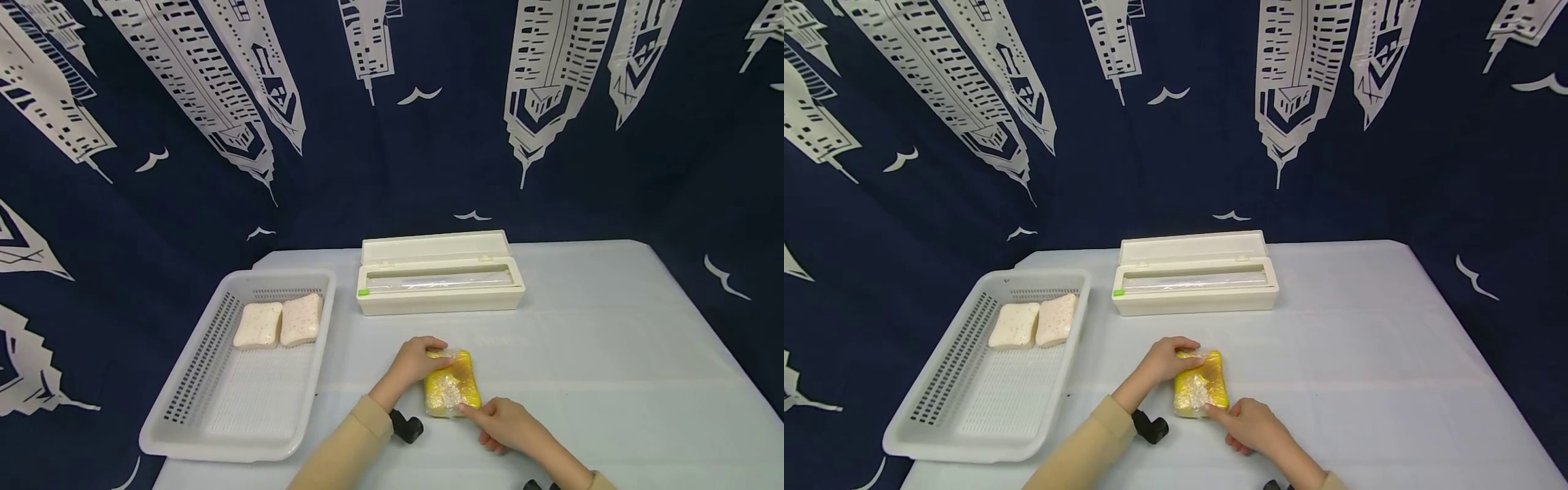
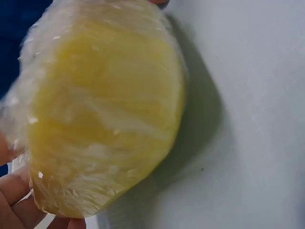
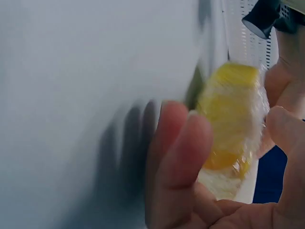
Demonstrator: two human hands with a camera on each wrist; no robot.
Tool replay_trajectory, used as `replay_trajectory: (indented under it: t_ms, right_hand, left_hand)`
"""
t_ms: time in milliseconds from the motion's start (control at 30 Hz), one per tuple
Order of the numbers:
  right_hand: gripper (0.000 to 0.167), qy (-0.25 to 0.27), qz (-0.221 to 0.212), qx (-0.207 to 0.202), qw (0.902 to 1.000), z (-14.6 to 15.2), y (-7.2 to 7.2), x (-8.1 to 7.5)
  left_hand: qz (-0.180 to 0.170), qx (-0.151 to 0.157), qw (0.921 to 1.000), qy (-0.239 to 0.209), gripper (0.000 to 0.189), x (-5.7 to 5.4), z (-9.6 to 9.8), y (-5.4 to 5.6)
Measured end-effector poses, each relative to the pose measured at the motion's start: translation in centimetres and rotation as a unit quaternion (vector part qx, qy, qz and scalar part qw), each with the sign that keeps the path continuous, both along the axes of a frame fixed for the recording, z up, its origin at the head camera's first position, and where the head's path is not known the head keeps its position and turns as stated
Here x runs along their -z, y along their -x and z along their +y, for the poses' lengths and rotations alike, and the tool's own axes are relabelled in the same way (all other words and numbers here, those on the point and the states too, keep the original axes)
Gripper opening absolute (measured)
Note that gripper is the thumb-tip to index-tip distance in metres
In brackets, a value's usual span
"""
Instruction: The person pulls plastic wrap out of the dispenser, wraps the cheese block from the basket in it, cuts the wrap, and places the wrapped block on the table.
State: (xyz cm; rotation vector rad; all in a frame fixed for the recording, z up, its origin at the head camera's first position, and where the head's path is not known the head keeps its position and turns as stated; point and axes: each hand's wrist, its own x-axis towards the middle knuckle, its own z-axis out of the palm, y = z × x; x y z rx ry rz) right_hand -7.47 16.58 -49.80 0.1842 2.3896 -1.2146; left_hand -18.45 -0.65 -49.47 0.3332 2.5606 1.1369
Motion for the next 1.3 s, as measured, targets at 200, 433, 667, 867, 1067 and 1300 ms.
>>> replay_trajectory:
  t_ms: [200,433,667,867,1067,1300]
  right_hand:
    - [0.064,0.103,-0.049,0.001,0.9935,-0.7,0.2,1.3]
    - [0.051,0.143,-0.028,0.116,0.9825,-1.3,0.9,1.1]
    - [0.052,0.032,0.12,0.119,0.9852,-0.3,2.3,0.0]
    - [0.052,-0.112,0.353,0.048,0.9277,0.0,2.9,0.2]
    - [0.074,-0.111,0.436,-0.016,0.8928,-0.4,2.9,1.2]
    - [0.086,-0.028,0.391,-0.035,0.9195,-0.3,2.3,2.2]
  left_hand:
    - [-0.006,-0.003,1.0,0.006,0.029,0.2,-0.2,-0.5]
    - [0.011,-0.013,0.9998,-0.013,0.027,-0.8,-1.3,-0.9]
    - [0.019,-0.042,0.9967,-0.067,0.028,-2.2,-2.7,-1.0]
    - [-0.051,-0.061,0.9911,-0.107,0.044,-2.2,-3.4,-1.5]
    - [-0.103,-0.119,0.9685,-0.193,0.05,-0.5,-3.6,-2.5]
    - [-0.117,-0.089,0.9708,-0.19,0.062,1.5,-4.0,-3.8]
